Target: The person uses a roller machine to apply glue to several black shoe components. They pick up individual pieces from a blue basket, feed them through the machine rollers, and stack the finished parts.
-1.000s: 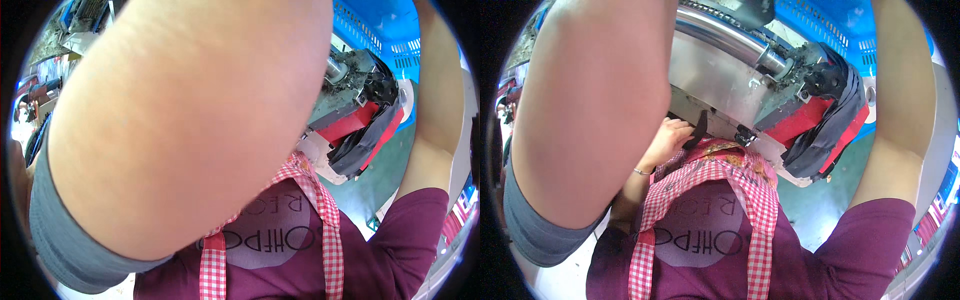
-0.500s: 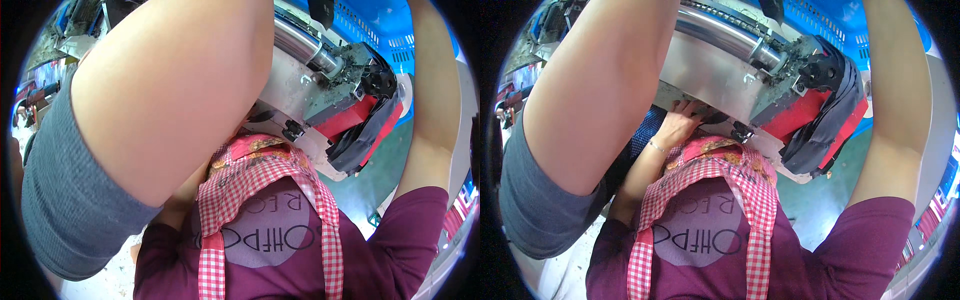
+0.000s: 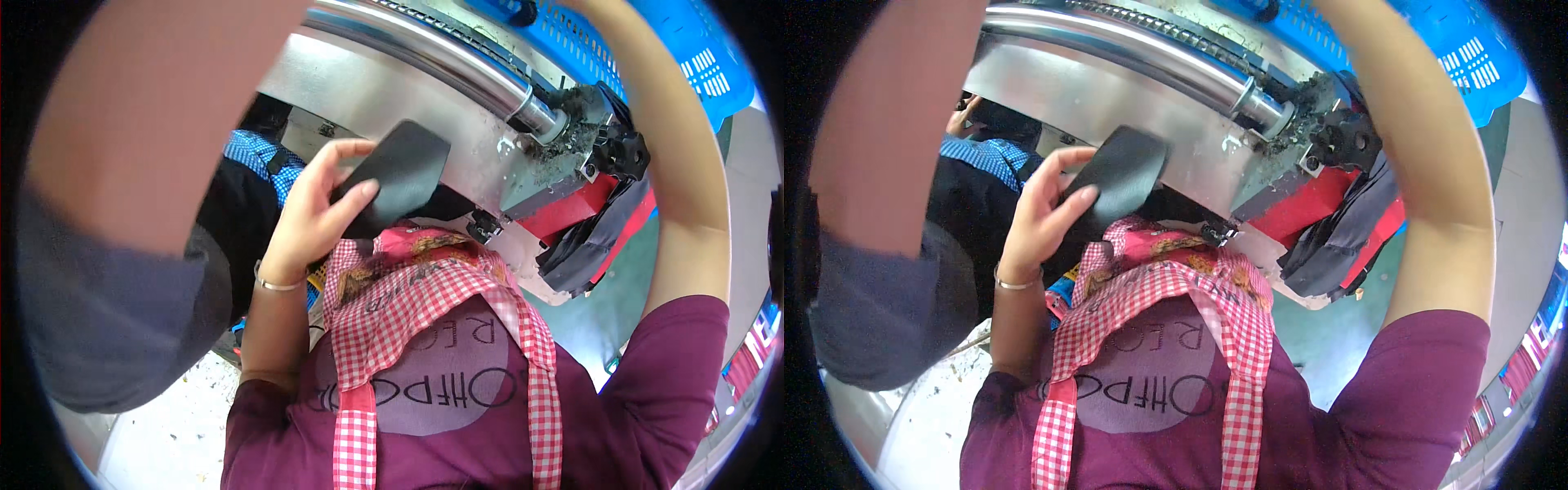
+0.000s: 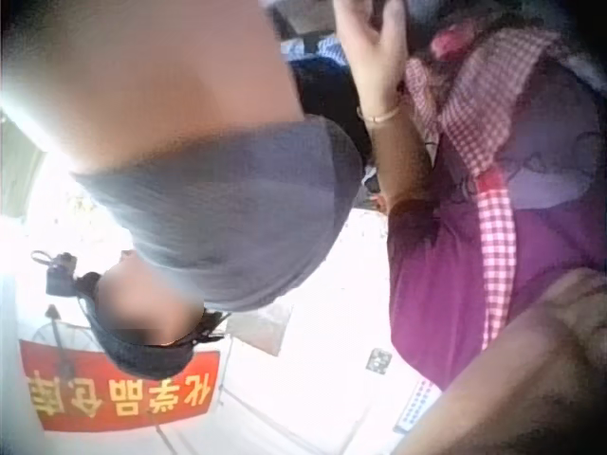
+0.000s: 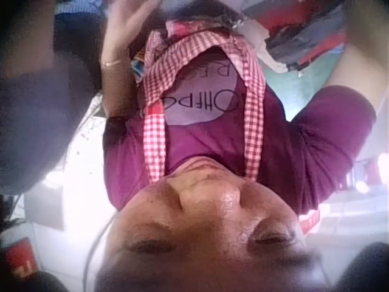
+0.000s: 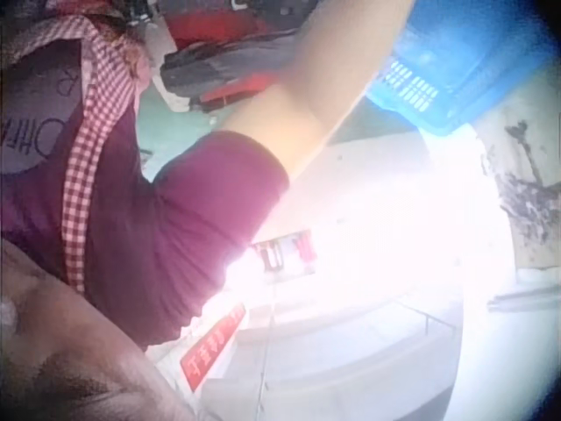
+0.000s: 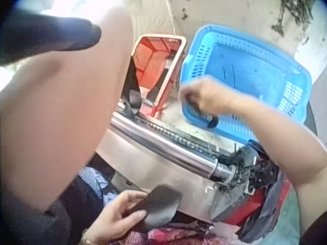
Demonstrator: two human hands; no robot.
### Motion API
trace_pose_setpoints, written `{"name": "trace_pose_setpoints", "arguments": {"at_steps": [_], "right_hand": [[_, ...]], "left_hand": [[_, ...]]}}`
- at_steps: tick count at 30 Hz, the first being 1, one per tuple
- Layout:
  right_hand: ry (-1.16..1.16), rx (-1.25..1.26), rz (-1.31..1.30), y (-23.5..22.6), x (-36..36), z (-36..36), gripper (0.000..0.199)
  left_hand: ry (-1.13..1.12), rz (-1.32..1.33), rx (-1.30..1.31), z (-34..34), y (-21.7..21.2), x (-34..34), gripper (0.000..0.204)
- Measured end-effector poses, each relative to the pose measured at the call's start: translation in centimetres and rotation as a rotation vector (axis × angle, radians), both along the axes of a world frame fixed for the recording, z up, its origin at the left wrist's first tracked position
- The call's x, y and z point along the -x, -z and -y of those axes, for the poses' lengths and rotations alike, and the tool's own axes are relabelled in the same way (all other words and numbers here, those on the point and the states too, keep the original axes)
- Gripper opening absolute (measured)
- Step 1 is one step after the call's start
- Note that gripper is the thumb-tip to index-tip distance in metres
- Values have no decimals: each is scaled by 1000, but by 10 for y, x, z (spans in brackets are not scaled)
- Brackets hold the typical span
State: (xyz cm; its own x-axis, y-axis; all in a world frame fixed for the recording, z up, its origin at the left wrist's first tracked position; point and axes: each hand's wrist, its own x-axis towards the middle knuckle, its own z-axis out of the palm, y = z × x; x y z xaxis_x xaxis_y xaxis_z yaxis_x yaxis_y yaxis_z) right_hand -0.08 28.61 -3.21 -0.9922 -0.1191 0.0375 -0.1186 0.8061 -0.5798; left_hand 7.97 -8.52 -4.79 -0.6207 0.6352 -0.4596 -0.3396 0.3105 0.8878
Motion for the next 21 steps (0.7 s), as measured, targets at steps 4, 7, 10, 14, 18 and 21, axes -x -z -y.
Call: {"name": "trace_pose_setpoints", "arguments": {"at_steps": [4, 7, 10, 14, 18, 21], "right_hand": [[-497, 73, 123, 56, -6, 10, 24], [-422, 90, 411, 50, -11, 13, 19], [-334, 180, 540, 62, -19, 2, 22], [-71, 444, 864, 68, -20, -9, 17], [-62, 798, 544, 31, -7, -20, 13], [-42, 887, 313, -12, -8, -41, 13]], "left_hand": [[39, -148, 98, -25, 43, 31, 37], [79, -440, 256, -52, 55, 52, 51], [302, -575, 372, -58, 18, 51, 49], [420, -181, 449, 1, 41, 40, 48], [579, -699, 621, -5, 124, -34, 54], [486, -1175, 384, -16, 196, -63, 56]]}}
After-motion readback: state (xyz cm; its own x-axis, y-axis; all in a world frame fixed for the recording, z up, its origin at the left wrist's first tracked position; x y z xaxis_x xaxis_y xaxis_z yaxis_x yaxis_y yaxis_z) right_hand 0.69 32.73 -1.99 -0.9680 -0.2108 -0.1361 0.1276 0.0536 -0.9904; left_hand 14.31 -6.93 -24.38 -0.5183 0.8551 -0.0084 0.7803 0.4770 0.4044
